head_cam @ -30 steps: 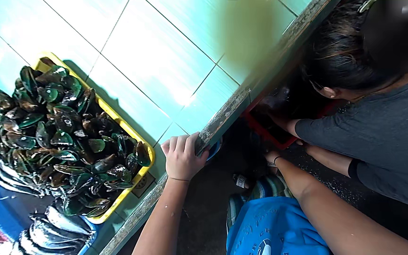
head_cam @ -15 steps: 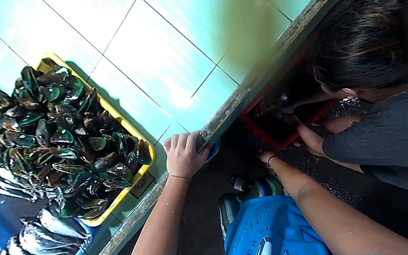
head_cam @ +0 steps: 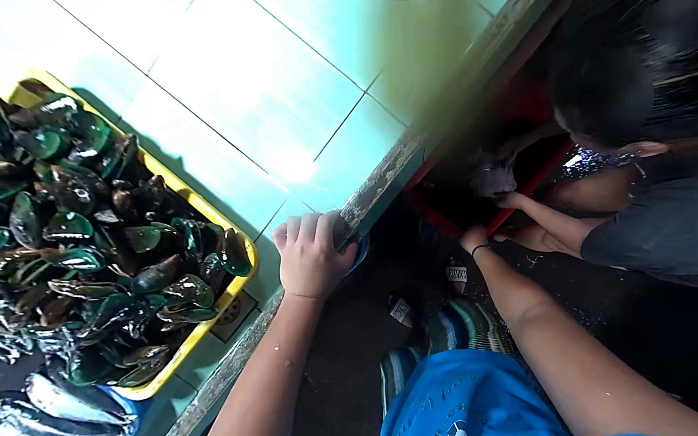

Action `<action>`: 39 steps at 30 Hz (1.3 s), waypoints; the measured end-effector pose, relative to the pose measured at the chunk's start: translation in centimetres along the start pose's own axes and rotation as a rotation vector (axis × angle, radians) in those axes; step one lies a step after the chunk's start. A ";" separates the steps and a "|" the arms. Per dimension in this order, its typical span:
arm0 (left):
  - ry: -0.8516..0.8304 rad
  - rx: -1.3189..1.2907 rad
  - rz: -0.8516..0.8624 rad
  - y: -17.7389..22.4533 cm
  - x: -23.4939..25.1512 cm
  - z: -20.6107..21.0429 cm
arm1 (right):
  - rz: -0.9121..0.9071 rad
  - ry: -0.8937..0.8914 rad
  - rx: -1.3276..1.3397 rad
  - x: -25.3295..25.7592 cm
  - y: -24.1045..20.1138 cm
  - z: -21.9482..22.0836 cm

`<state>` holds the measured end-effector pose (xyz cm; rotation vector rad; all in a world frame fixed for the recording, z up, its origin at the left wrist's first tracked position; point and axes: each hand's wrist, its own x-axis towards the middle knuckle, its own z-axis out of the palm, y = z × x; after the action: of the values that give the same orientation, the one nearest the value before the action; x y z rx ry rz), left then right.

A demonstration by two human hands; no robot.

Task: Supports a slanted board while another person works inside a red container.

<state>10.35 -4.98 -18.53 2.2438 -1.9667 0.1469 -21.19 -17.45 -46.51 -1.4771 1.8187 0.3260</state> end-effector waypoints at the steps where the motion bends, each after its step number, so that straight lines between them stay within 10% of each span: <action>1: 0.011 0.004 -0.004 0.0 0.0 0.1 | 0.007 0.014 0.000 0.2 -0.1 -0.5; 14: 0.023 0.030 -0.020 0.3 -0.2 0.0 | -0.324 0.061 -0.593 7.4 0.3 -4.0; 21: 0.029 0.020 -0.032 0.3 -0.1 0.1 | -0.465 0.119 -0.436 9.7 -0.7 -3.0; 25: 0.026 0.018 -0.032 0.4 0.0 0.0 | -0.154 -0.549 -0.621 3.5 -9.0 -10.3; 28: 0.027 0.038 -0.022 0.2 -0.2 0.1 | -0.423 -0.023 -0.367 7.9 -1.1 -0.6; 39: 0.037 0.035 -0.026 0.2 -0.2 0.0 | -0.314 -0.085 -0.651 10.2 -1.0 -1.3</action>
<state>10.13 -4.84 -18.59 2.2703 -1.9298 0.2201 -21.29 -26.01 -52.37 -2.1157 1.4389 0.8630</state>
